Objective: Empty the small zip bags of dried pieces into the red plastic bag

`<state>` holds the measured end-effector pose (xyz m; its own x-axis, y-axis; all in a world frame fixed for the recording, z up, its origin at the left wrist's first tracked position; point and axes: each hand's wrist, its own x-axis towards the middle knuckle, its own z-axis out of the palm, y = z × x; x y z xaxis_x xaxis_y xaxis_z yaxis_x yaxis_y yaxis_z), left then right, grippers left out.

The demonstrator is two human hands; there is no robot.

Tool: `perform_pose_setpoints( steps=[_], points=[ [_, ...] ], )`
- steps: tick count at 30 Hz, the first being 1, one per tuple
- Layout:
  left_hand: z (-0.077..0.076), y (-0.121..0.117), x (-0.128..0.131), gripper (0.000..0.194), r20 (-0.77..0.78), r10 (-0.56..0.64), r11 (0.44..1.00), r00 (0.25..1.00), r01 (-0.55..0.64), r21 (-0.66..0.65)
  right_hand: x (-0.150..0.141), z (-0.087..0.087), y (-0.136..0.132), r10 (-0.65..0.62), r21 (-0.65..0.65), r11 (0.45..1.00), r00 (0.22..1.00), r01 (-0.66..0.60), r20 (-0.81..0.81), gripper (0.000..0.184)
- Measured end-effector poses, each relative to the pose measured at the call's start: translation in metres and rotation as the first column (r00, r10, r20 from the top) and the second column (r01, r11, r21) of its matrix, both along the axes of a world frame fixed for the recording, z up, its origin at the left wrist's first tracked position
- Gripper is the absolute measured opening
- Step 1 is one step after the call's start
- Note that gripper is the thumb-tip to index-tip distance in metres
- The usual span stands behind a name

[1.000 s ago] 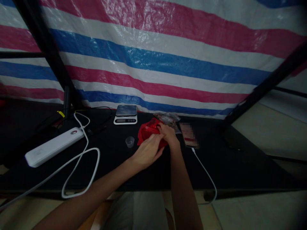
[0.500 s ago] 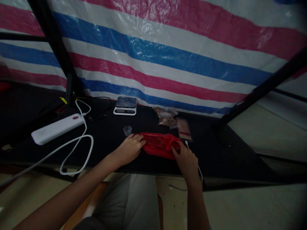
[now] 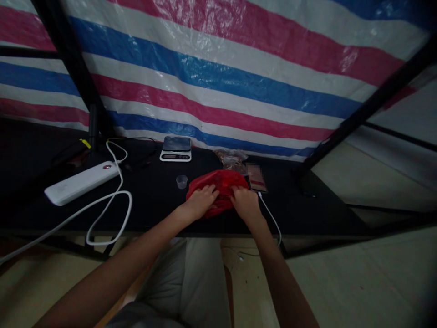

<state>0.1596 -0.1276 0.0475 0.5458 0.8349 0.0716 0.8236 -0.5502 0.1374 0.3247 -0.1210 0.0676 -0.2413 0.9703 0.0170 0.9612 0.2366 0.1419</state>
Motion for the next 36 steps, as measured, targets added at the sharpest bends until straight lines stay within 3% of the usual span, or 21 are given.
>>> perform_pose_setpoints(
  steps=[3, 7, 10, 12, 15, 16, 18, 22, 27, 30, 33, 36],
  points=[
    [0.007, -0.003, -0.016, 0.038, -0.028, -0.047, 0.989, 0.999, 0.042, -0.145, 0.013, -0.003, -0.005, -0.179, -0.001, 0.984, 0.981, 0.179, 0.069, 0.026],
    [0.019, -0.009, -0.023, 0.046, -0.032, -0.134, 0.979, 0.990, 0.128, -0.159, 0.010, 0.006, -0.020, -0.189, 0.060, 0.980, 0.982, 0.188, 0.024, 0.035],
    [0.021, -0.009, -0.018, 0.043, -0.030, -0.201, 0.967, 0.979, 0.194, -0.166, -0.005, 0.015, -0.027, -0.070, 0.079, 0.994, 0.992, 0.079, -0.107, 0.036],
    [0.019, -0.007, -0.015, 0.041, -0.002, -0.248, 0.951, 0.969, 0.243, -0.192, -0.014, 0.018, -0.026, 0.099, 0.105, 0.991, 0.971, -0.078, -0.217, 0.029],
    [0.017, -0.004, -0.017, 0.040, 0.074, -0.298, 0.930, 0.952, 0.307, -0.203, -0.019, 0.014, -0.014, 0.346, 0.084, 0.938, 0.895, -0.336, -0.281, 0.031],
    [0.017, -0.003, -0.019, 0.040, 0.097, -0.305, 0.924, 0.948, 0.319, -0.211, -0.017, 0.011, -0.008, 0.371, 0.051, 0.927, 0.891, -0.371, -0.262, 0.036],
    [0.020, -0.002, -0.025, 0.042, 0.121, -0.304, 0.913, 0.945, 0.325, -0.246, -0.009, 0.007, 0.003, 0.310, -0.048, 0.946, 0.935, -0.322, -0.173, 0.039],
    [0.036, -0.002, -0.036, 0.046, 0.017, -0.288, 0.907, 0.958, 0.278, -0.318, 0.007, 0.010, 0.012, 0.110, -0.147, 0.983, 0.994, -0.112, -0.025, 0.041],
    [0.052, -0.004, -0.030, 0.045, -0.080, -0.263, 0.928, 0.962, 0.229, -0.294, 0.000, 0.020, 0.000, 0.111, -0.213, 0.972, 0.994, -0.104, 0.021, 0.049],
    [0.046, -0.001, -0.014, 0.046, -0.078, -0.160, 0.973, 0.984, 0.144, -0.180, -0.013, 0.019, -0.004, 0.223, -0.171, 0.960, 0.975, -0.223, -0.022, 0.045],
    [0.034, 0.007, 0.005, 0.043, -0.148, 0.019, 0.995, 0.989, -0.034, -0.096, -0.022, 0.018, 0.000, 0.328, -0.163, 0.929, 0.943, -0.333, -0.059, 0.042],
    [0.023, 0.019, 0.012, 0.042, -0.245, 0.103, 0.987, 0.964, -0.130, -0.094, -0.026, 0.022, 0.010, 0.256, -0.280, 0.931, 0.965, -0.234, 0.047, 0.047]
  ],
)
